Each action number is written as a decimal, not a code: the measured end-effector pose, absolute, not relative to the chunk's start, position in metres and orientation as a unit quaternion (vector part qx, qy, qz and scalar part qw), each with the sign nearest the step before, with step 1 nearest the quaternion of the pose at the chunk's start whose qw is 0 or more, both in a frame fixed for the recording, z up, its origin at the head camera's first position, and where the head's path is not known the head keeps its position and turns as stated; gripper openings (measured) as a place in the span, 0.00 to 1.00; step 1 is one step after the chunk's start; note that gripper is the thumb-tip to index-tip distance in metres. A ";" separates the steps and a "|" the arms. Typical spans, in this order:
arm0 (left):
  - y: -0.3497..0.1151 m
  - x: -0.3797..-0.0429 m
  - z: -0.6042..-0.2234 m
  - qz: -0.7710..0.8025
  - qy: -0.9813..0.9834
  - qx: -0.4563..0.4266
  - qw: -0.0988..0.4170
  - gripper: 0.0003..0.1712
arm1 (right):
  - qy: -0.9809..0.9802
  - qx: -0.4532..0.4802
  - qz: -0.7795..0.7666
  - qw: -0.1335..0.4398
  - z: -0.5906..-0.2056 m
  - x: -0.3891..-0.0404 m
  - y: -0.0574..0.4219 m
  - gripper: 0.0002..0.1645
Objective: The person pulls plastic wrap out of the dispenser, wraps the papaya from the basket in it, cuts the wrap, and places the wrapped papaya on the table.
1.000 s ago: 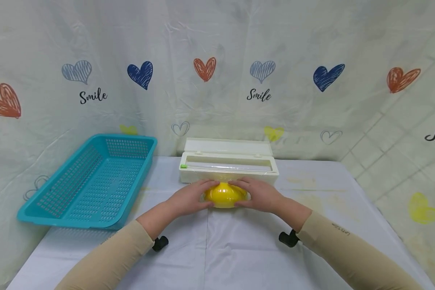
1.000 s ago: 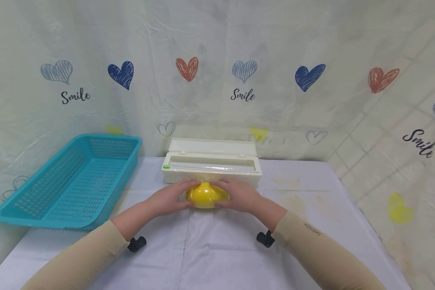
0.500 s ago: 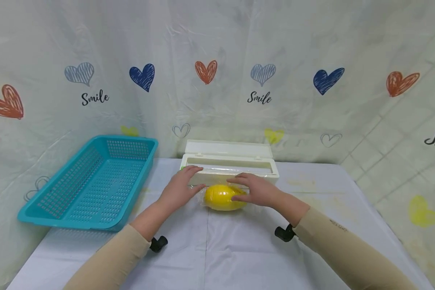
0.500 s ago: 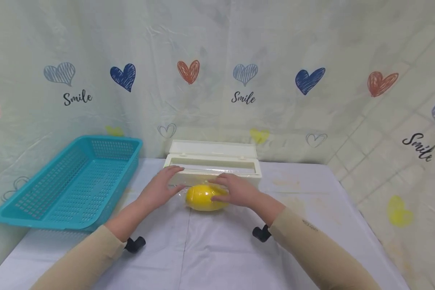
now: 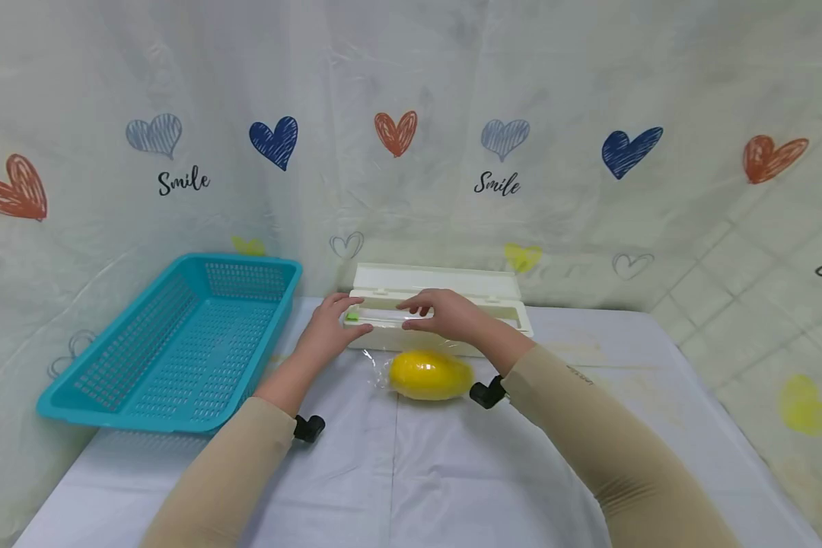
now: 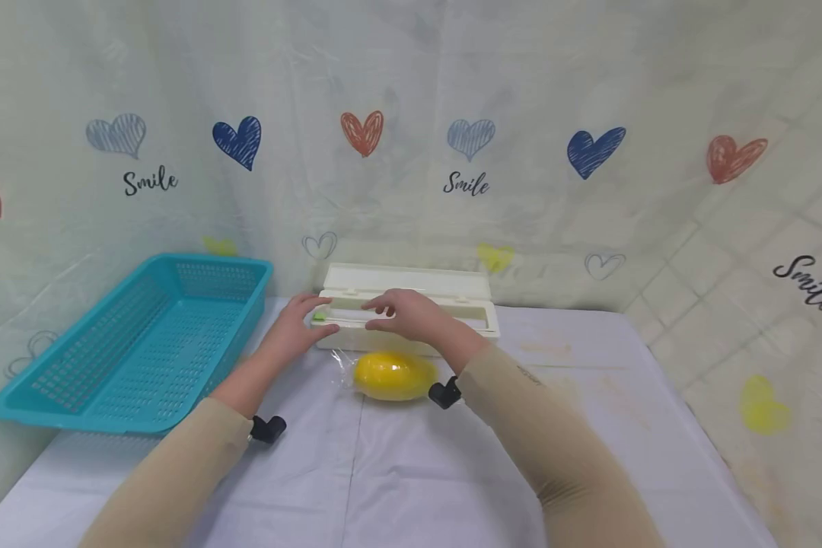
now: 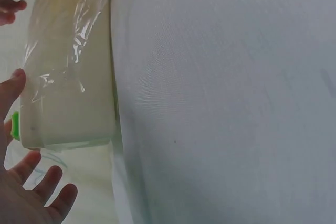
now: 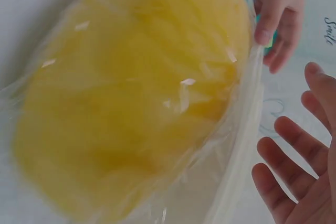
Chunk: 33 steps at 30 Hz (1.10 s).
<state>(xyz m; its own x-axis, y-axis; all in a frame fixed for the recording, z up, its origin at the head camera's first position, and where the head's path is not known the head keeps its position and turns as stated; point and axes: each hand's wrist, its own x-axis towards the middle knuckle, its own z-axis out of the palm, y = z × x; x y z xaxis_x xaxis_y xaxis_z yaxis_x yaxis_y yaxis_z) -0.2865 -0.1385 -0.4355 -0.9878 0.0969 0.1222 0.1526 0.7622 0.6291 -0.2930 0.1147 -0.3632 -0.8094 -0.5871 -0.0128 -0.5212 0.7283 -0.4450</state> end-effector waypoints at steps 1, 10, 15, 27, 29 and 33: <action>-0.139 -0.289 -0.437 -0.341 -0.937 -0.067 0.036 0.37 | 0.927 -0.298 -0.214 0.080 -0.363 -0.296 0.109 0.27; -0.142 -0.294 -0.435 -0.355 -0.930 -0.095 0.013 0.33 | 0.925 -0.306 -0.198 0.112 -0.364 -0.315 0.063 0.23; -0.147 -0.294 -0.437 -0.373 -0.922 -0.100 0.009 0.31 | 0.928 -0.313 -0.163 0.117 -0.366 -0.318 0.041 0.22; -0.152 -0.297 -0.441 -0.382 -0.918 -0.103 0.017 0.30 | 0.939 -0.300 -0.115 0.122 -0.366 -0.322 0.010 0.18; -0.152 -0.297 -0.440 -0.386 -0.917 -0.102 0.018 0.31 | 0.942 -0.296 -0.109 0.118 -0.366 -0.322 0.008 0.16; -0.152 -0.298 -0.440 -0.390 -0.915 -0.098 0.016 0.32 | 0.944 -0.296 -0.100 0.104 -0.366 -0.322 0.006 0.14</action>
<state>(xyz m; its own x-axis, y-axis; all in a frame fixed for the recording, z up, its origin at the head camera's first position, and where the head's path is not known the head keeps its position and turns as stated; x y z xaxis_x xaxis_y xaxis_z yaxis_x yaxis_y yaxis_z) -0.2980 -0.1524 -0.4399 -0.9801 0.1678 0.1061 0.1928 0.6768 0.7105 -0.3223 0.0056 -0.3656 -0.8036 -0.5791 -0.1376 -0.5375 0.8053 -0.2503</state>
